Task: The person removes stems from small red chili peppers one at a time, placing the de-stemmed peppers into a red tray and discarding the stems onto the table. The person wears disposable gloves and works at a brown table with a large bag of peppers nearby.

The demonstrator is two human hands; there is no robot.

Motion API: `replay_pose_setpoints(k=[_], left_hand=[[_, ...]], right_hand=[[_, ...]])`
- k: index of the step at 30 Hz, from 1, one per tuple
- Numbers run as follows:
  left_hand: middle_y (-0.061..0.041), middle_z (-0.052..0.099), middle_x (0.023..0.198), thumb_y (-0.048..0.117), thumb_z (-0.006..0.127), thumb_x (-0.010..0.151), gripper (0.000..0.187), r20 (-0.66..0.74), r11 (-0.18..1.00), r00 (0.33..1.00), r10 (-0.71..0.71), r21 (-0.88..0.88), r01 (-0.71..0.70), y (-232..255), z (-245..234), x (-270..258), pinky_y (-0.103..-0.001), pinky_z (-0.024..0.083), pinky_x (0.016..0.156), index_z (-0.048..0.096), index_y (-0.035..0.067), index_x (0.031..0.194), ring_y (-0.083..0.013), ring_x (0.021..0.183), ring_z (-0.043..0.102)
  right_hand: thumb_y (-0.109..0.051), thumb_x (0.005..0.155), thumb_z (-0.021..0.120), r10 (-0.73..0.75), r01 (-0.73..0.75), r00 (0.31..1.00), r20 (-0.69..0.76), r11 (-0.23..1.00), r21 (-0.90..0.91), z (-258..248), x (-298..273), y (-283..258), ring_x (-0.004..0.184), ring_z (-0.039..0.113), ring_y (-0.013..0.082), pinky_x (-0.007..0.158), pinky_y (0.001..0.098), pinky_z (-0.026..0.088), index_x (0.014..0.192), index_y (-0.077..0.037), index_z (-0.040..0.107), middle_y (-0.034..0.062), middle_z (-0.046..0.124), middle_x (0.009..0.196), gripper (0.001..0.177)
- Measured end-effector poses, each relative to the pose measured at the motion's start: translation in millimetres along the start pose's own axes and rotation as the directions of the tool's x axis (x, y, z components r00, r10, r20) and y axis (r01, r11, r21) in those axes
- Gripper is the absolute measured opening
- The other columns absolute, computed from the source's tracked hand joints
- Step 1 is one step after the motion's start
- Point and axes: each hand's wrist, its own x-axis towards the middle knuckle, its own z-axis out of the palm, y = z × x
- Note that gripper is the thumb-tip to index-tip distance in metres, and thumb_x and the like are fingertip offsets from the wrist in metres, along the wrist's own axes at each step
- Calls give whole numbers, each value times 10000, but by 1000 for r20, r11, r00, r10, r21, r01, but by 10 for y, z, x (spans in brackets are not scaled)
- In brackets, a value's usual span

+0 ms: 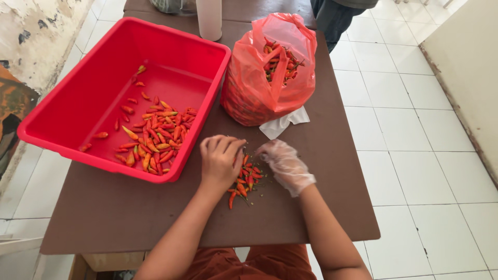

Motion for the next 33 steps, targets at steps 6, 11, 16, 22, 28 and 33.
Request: replay_pose_setpoints(k=[6, 11, 16, 22, 28, 33], left_hand=[[-35, 729, 944, 150, 752, 873, 188, 189, 971, 977, -97, -198, 134, -10, 140, -107, -460, 370, 990, 756, 105, 1056, -245, 1029, 614], [-85, 718, 941, 169, 752, 901, 203, 408, 727, 867, -287, -496, 475, 1, 274, -198, -343, 532, 812, 770, 88, 1086, -204, 910, 680], [-62, 721, 922, 150, 775, 876, 179, 493, 555, 778, -389, -548, 625, -81, 379, -263, -291, 544, 779, 753, 52, 1024, -133, 861, 676], [-63, 680, 982, 121, 765, 902, 154, 486, 520, 776, -402, -577, 630, -108, 412, -295, -272, 537, 800, 768, 43, 1035, -121, 881, 655], [-60, 693, 971, 67, 753, 883, 141, 445, 580, 810, -382, -567, 585, -100, 388, -294, -271, 531, 807, 770, 34, 1020, -138, 891, 665], [-71, 683, 962, 16, 736, 886, 144, 427, 606, 843, -328, -589, 535, -101, 381, -304, -281, 518, 840, 760, 25, 1028, -156, 931, 639]], right_hand=[[-105, 930, 719, 280, -233, 959, 50, 671, 704, -42, 66, 41, 890, 675, 175, 764, 331, 546, 992, -18, 750, 58, 747, 998, 110], [-98, 896, 770, 313, -130, 946, -85, 606, 785, 138, -20, -68, 766, 606, 177, 642, 321, 495, 963, -32, 769, 59, 701, 953, 95], [-59, 829, 800, 28, 72, 943, -333, 956, 286, 53, -70, -246, 896, 664, 195, 764, 328, 554, 923, -91, 748, 58, 702, 948, 112], [-65, 813, 803, -143, 197, 891, -431, 977, 81, 71, -67, -254, 885, 683, 227, 775, 364, 557, 943, -124, 729, 36, 696, 932, 161], [-97, 863, 776, -166, 192, 890, -424, 981, 20, 56, -107, -348, 870, 656, 255, 766, 398, 526, 901, -115, 679, 48, 671, 909, 106], [-187, 970, 742, 135, 8, 961, -240, 857, 515, 132, -127, -266, 779, 581, 172, 678, 319, 471, 912, -92, 664, 14, 627, 860, 135]])
